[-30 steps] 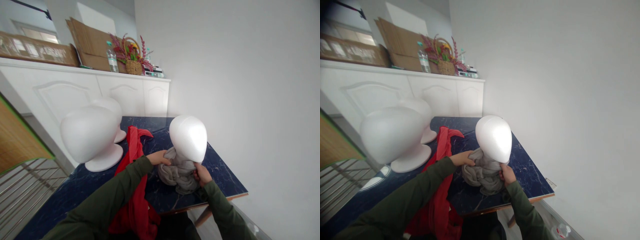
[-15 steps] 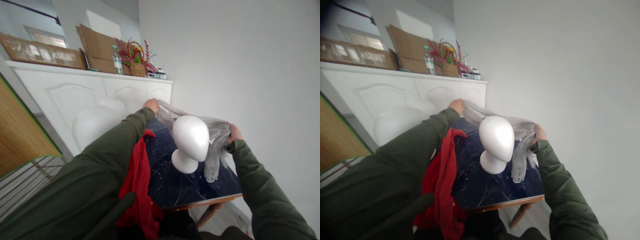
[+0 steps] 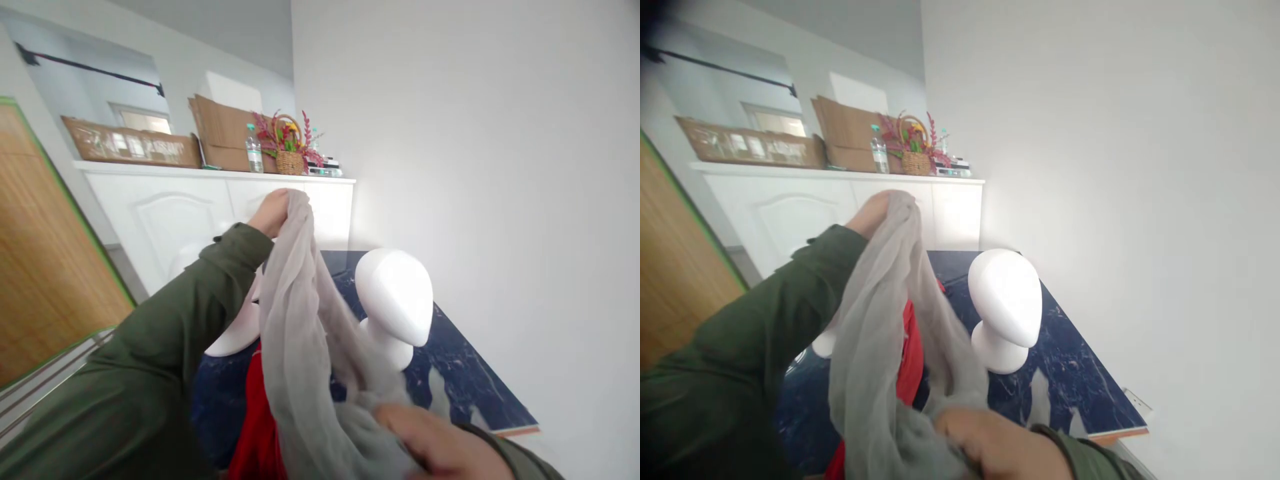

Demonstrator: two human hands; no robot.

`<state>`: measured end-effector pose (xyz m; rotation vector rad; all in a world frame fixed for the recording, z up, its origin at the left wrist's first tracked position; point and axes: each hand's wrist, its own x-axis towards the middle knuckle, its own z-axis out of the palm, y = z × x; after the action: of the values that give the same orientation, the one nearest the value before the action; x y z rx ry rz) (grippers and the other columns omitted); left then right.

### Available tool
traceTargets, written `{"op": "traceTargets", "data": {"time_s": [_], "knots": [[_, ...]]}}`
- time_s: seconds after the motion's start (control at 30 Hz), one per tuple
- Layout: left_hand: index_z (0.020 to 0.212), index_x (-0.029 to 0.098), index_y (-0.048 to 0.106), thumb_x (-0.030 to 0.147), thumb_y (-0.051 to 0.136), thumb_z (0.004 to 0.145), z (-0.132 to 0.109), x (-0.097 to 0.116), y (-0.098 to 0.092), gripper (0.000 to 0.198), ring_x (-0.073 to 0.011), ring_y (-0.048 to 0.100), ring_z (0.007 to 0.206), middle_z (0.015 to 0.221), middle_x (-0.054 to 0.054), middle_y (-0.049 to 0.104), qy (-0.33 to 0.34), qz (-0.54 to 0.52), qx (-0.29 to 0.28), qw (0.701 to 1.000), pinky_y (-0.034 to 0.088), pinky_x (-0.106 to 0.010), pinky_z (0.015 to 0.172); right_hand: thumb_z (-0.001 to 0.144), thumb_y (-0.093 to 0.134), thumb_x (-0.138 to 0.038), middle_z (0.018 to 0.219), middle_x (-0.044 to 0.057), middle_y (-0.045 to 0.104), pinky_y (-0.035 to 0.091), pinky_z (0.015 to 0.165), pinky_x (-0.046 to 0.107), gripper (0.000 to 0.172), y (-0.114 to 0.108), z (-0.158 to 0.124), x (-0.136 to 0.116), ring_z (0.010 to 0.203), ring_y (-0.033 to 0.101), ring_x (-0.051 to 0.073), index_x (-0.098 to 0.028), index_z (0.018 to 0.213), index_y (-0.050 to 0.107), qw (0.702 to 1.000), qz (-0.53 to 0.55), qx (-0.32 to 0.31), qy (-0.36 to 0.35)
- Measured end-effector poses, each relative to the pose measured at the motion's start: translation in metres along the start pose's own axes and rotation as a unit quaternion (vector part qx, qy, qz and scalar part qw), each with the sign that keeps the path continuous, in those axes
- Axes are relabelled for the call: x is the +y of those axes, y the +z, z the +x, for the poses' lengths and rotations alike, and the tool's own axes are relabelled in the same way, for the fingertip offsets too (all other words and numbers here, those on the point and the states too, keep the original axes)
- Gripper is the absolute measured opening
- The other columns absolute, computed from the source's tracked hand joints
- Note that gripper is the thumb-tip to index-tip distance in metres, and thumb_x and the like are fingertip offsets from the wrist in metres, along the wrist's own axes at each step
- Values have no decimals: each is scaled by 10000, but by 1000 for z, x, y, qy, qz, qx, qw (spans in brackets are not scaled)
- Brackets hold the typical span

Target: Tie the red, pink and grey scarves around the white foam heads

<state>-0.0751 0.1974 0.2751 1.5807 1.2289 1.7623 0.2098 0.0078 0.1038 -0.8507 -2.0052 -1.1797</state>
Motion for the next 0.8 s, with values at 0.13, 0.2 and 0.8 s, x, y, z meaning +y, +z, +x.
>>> {"op": "traceTargets", "data": {"time_s": [0.13, 0.2, 0.8], "knots": [[982, 87, 532, 16, 408, 711, 3, -55, 14, 306, -210, 473, 1100, 1133, -144, 548, -18, 277, -37, 960, 363, -329, 926, 879, 409, -274, 862, 16, 659, 492, 661, 223, 239, 61, 38, -60, 780, 603, 128, -158, 1014, 568, 824, 494, -231, 156], [1025, 77, 513, -1, 453, 666, -5, -81, 17, 372, -250, 437, 1159, 1192, -186, 503, -40, 363, -75, 928, 339, -352, 955, 835, 473, -292, 1019, 80, 626, 462, 784, 304, 303, 83, 38, -78, 907, 584, 192, -147, 1093, 538, 697, 606, -320, 210], [1360, 49, 158, 401, 683, 591, -216, -153, 100, 996, -320, 252, 1294, 1418, -224, 214, -45, 137, -381, 913, 219, -446, 1068, 607, 553, -344, 1240, 158, 484, 290, 985, 463, 617, 154, -116, 60, 1190, 386, 310, -112, 1172, 466, 707, 484, -201, 475]]}}
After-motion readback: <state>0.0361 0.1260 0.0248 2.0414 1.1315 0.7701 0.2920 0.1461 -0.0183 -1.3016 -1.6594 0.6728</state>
